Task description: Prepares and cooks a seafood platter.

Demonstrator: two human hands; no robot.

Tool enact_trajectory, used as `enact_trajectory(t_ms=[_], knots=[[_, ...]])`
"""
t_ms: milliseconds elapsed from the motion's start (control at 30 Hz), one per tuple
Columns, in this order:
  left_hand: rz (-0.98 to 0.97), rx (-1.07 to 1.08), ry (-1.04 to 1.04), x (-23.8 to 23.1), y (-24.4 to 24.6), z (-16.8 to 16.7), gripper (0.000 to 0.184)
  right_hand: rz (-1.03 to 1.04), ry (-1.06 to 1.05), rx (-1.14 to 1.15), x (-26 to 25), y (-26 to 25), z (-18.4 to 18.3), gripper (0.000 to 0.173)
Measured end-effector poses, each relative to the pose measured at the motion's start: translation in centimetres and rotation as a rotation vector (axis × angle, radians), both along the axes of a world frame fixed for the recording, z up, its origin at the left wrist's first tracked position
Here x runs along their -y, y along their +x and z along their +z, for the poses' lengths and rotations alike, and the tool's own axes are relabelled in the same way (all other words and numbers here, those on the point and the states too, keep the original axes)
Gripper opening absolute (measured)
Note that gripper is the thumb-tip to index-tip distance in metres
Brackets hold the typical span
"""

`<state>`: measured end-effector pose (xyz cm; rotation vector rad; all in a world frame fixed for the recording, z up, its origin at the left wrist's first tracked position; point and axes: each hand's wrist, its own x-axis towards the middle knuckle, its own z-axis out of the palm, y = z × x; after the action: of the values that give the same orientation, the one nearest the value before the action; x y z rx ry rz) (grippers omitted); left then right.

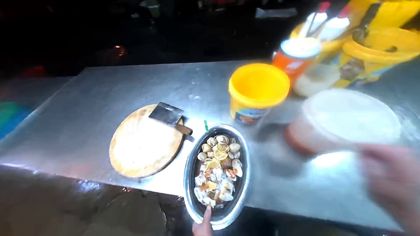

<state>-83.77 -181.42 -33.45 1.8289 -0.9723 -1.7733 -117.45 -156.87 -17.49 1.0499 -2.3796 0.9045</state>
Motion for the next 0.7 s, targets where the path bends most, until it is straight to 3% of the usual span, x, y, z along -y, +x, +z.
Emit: enact_trajectory(t_ms=[67,133,200,267,367,467,700], knots=[[0.05,-0.076,0.039,0.5,-0.6,0.1,0.042,0.16,0.184,0.18,3.8,2.3,-4.6,0.04],[0.045,-0.089,-0.015,0.9,-0.1,0.1,0.041,0.118,0.375,0.548,8.2,2.8,-6.6,0.036],[0.062,-0.12,-0.04,1.6,1.1,0.3,0.054,-0.003,0.477,0.795,12.1,2.4,-8.1,0.04],[0.086,-0.172,-0.024,2.4,2.3,0.4,0.061,-0.1,0.457,0.922,15.0,2.0,-9.8,0.043],[0.078,-0.209,-0.001,3.8,4.4,0.0,0.043,-0.106,0.398,0.992,18.1,1.7,-12.1,0.047],[-0.006,-0.171,0.017,6.9,6.6,0.0,0.04,-0.08,0.338,1.041,19.7,2.2,-12.9,0.042],[-0.315,-0.139,-0.015,15.1,6.2,1.3,0.043,-0.188,0.209,1.235,15.5,6.1,-13.8,0.027]])
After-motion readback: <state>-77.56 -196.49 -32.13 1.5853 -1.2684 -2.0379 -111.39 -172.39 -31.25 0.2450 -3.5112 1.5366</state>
